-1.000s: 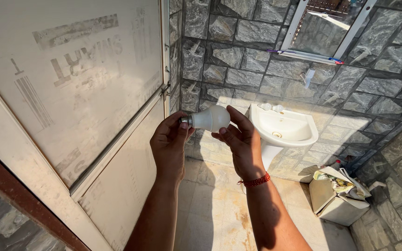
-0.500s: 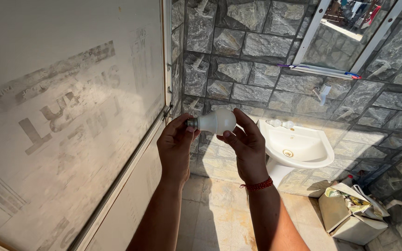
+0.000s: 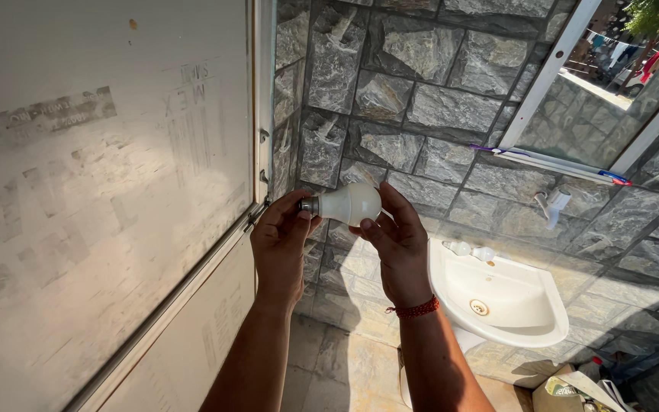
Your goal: The person installs a white LED light bulb into a ceiling fixture in a tiled bathroom, then repeats the same action in a second tiled room. The hands screw the bulb into the socket and release it, leaving it seated in the fixture.
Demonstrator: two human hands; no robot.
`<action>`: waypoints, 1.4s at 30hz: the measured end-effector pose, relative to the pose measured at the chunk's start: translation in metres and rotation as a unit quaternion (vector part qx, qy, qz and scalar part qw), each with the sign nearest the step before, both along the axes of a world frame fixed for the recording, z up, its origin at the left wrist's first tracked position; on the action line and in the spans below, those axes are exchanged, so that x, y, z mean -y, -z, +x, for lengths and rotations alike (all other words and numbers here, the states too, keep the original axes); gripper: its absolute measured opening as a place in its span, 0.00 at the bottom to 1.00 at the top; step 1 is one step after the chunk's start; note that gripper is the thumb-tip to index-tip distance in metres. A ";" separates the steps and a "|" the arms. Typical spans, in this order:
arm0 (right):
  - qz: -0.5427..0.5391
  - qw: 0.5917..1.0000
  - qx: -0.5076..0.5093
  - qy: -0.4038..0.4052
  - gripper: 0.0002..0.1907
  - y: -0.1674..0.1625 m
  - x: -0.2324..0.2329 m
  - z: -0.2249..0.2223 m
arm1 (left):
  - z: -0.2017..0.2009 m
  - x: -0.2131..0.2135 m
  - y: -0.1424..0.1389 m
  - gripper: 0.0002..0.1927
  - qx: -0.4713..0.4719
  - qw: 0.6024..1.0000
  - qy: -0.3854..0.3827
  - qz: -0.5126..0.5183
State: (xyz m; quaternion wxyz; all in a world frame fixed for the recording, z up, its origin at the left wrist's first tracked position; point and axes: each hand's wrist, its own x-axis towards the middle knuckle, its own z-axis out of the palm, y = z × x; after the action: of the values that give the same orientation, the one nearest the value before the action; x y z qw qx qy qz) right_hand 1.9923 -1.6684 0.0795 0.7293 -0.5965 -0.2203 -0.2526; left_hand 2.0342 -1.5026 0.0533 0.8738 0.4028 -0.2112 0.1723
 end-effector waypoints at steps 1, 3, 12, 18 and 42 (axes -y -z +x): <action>-0.003 1.000 0.005 -0.004 0.30 -0.001 0.008 0.008 | 0.007 0.009 -0.001 0.14 0.002 1.000 -0.005 -0.006; -0.010 1.000 0.014 -0.011 0.29 -0.002 0.024 0.024 | 0.022 0.027 -0.003 0.14 0.005 1.000 -0.015 -0.017; -0.019 1.000 0.004 -0.011 0.28 0.003 0.073 0.094 | 0.092 0.077 0.004 0.14 0.011 0.999 -0.012 -0.031; 0.008 1.000 -0.010 -0.003 0.29 0.009 0.084 0.155 | 0.157 0.088 0.008 0.14 0.003 1.000 0.007 -0.009; -0.001 0.994 -0.046 0.099 0.29 0.023 0.129 0.353 | 0.378 0.146 0.024 0.14 -0.042 0.996 0.082 -0.002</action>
State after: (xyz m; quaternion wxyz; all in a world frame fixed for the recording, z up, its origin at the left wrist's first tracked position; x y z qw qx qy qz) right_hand 2.3451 -1.7970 0.0563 0.7093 -0.6274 -0.1266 -0.2953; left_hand 2.4119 -1.6485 0.0298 0.8940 0.3889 -0.2066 0.0832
